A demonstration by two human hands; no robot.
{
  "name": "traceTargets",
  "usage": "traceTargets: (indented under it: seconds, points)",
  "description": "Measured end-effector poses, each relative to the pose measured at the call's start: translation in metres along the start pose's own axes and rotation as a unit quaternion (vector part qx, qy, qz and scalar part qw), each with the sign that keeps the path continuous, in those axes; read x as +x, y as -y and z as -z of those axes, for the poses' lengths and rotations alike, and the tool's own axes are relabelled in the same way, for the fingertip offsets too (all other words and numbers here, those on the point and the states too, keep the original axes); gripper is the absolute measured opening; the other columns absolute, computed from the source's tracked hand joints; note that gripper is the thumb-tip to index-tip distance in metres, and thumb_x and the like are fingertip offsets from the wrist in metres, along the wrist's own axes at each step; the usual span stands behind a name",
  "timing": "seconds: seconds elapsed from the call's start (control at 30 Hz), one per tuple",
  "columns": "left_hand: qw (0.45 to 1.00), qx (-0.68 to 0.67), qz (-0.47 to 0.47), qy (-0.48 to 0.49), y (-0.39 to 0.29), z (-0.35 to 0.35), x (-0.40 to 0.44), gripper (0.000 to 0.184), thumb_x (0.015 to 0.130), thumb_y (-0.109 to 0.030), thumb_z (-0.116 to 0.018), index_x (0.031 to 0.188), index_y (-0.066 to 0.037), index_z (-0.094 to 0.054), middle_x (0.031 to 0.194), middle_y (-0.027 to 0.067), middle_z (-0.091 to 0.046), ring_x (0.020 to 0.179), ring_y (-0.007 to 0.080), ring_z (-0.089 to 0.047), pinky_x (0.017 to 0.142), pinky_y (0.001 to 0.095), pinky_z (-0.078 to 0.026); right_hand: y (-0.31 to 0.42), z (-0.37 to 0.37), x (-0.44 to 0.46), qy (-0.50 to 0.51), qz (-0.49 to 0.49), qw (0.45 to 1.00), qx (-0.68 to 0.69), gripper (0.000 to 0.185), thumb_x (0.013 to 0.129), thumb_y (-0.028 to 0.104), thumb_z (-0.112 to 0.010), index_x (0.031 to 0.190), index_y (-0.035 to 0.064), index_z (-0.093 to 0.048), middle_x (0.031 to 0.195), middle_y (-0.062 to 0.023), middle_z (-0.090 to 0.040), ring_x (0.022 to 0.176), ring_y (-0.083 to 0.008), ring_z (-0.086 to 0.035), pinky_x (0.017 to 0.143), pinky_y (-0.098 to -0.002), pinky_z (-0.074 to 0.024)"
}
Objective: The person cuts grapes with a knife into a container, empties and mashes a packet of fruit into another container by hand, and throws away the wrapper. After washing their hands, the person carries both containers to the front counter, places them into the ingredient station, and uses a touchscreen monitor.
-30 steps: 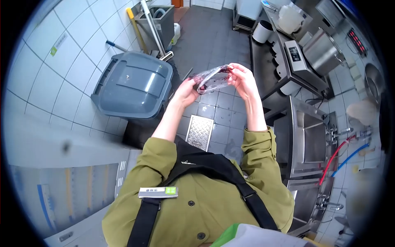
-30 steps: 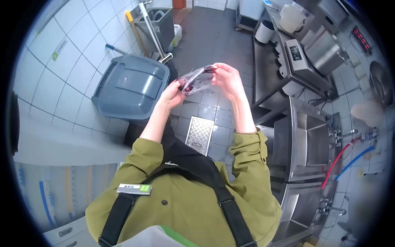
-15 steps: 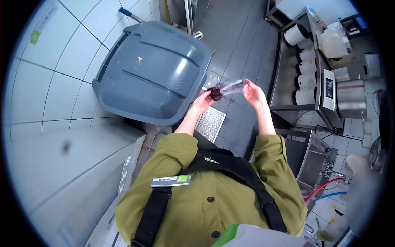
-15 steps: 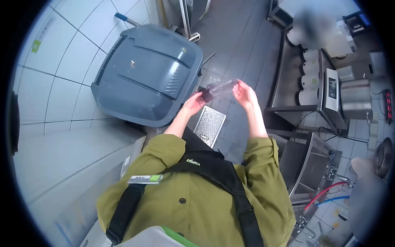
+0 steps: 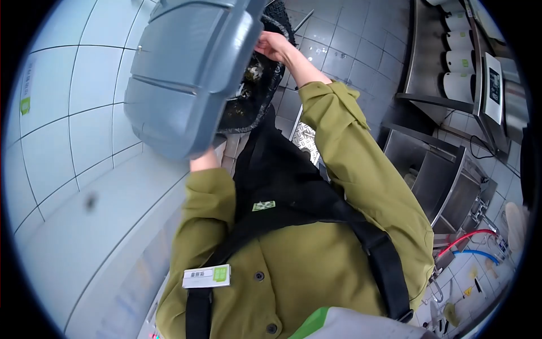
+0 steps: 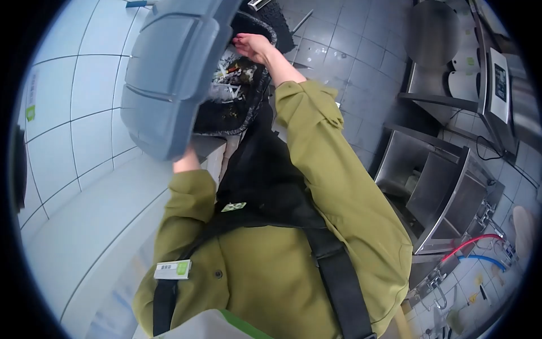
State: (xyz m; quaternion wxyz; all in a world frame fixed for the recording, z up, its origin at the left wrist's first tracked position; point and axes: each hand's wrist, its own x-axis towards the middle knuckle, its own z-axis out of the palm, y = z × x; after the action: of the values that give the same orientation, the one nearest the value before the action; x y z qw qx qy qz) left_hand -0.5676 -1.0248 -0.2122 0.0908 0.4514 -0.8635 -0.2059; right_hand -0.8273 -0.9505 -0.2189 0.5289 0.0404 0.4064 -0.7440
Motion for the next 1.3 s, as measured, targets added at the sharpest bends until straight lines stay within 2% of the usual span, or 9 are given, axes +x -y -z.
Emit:
traceTargets:
  seconds: [0.07,0.13,0.2,0.3,0.77,1.07,1.13,1.23,1.3]
  points:
    - [0.998,0.055,0.005,0.008,0.015,0.018,0.005,0.032,0.076,-0.024,-0.052,0.099,-0.002,-0.053,0.099,0.0135,-0.055,0.090,0.0270,-0.053,0.080,0.0363,-0.038,0.013,0.005,-0.013,-0.059,-0.012,0.993,-0.105,0.030,0.082,0.007,-0.046,0.112,0.0045,-0.046,0.105,-0.0082,-0.054,0.091,-0.0194,-0.054,0.074,-0.0291,-0.0462]
    - [0.996,0.084,0.007,0.016,0.021,0.025,0.006,0.032,0.076,-0.024,-0.052,0.099,-0.002,-0.053,0.099,0.0139,-0.055,0.090,0.0273,-0.053,0.080,0.0364,-0.038,0.039,0.022,-0.036,-0.067,-0.035,0.970,-0.233,0.034,0.082,0.009,-0.047,0.115,0.0031,-0.044,0.112,-0.0104,-0.049,0.094,-0.0203,-0.054,0.080,-0.0293,-0.0447]
    - [0.995,0.097,0.004,0.022,0.020,0.023,0.005,0.032,0.076,-0.024,-0.052,0.099,-0.002,-0.053,0.099,0.0144,-0.055,0.090,0.0277,-0.053,0.080,0.0365,-0.038,0.066,0.039,-0.065,-0.100,-0.016,0.946,-0.307,0.034,0.082,0.012,-0.048,0.115,0.0031,-0.044,0.110,-0.0105,-0.051,0.090,-0.0183,-0.056,0.076,-0.0271,-0.0464]
    - [0.994,0.109,0.000,0.030,0.014,0.017,0.002,0.033,0.076,-0.024,-0.052,0.100,-0.001,-0.053,0.099,0.0150,-0.055,0.090,0.0282,-0.053,0.080,0.0367,-0.038,0.084,0.078,-0.082,-0.117,0.003,0.934,-0.337,0.032,0.082,0.013,-0.048,0.113,0.0025,-0.046,0.099,-0.0078,-0.057,0.083,-0.0144,-0.058,0.070,-0.0228,-0.0465]
    - [0.981,0.188,-0.011,0.043,0.038,0.051,0.001,0.035,0.076,-0.024,-0.051,0.102,-0.001,-0.052,0.099,0.0181,-0.055,0.091,0.0306,-0.052,0.080,0.0377,-0.038,0.062,0.145,-0.138,-0.198,0.001,0.963,-0.183,0.028,0.084,0.013,-0.044,0.108,-0.0013,-0.047,0.098,-0.0120,-0.057,0.084,-0.0170,-0.058,0.071,-0.0232,-0.0471]
    - [0.977,0.202,-0.057,0.035,0.023,0.050,0.029,0.036,0.076,-0.025,-0.050,0.103,0.000,-0.051,0.099,0.0201,-0.055,0.092,0.0321,-0.052,0.080,0.0383,-0.038,0.023,0.261,-0.301,-0.358,0.059,0.931,0.025,0.034,0.084,0.015,-0.045,0.113,-0.0014,-0.042,0.107,-0.0149,-0.052,0.091,-0.0208,-0.055,0.073,-0.0272,-0.0450]
    - [0.979,0.182,-0.090,0.023,0.003,0.037,0.036,0.036,0.076,-0.025,-0.050,0.103,0.000,-0.051,0.099,0.0205,-0.055,0.092,0.0325,-0.052,0.080,0.0384,-0.038,0.012,0.274,-0.350,-0.390,0.089,0.914,0.069,0.035,0.083,0.014,-0.044,0.115,-0.0009,-0.041,0.108,-0.0167,-0.051,0.093,-0.0237,-0.053,0.077,-0.0298,-0.0452]
    - [0.988,0.086,-0.125,0.032,-0.041,-0.002,0.022,0.037,0.076,-0.025,-0.050,0.103,0.000,-0.051,0.099,0.0212,-0.055,0.093,0.0330,-0.052,0.080,0.0386,-0.038,-0.005,0.283,-0.428,-0.383,0.225,0.884,0.144,0.036,0.084,0.014,-0.045,0.116,0.0005,-0.040,0.111,-0.0174,-0.048,0.094,-0.0244,-0.052,0.077,-0.0303,-0.0451]
    - [0.987,-0.026,-0.130,0.088,-0.078,-0.039,-0.023,0.030,0.075,-0.025,-0.052,0.092,-0.001,-0.057,0.094,0.0201,-0.056,0.087,0.0320,-0.054,0.078,0.0368,-0.041,-0.021,0.282,-0.493,-0.331,0.319,0.871,0.172,0.036,0.083,0.015,-0.046,0.114,-0.0020,-0.040,0.110,-0.0185,-0.048,0.093,-0.0247,-0.052,0.078,-0.0308,-0.0442]
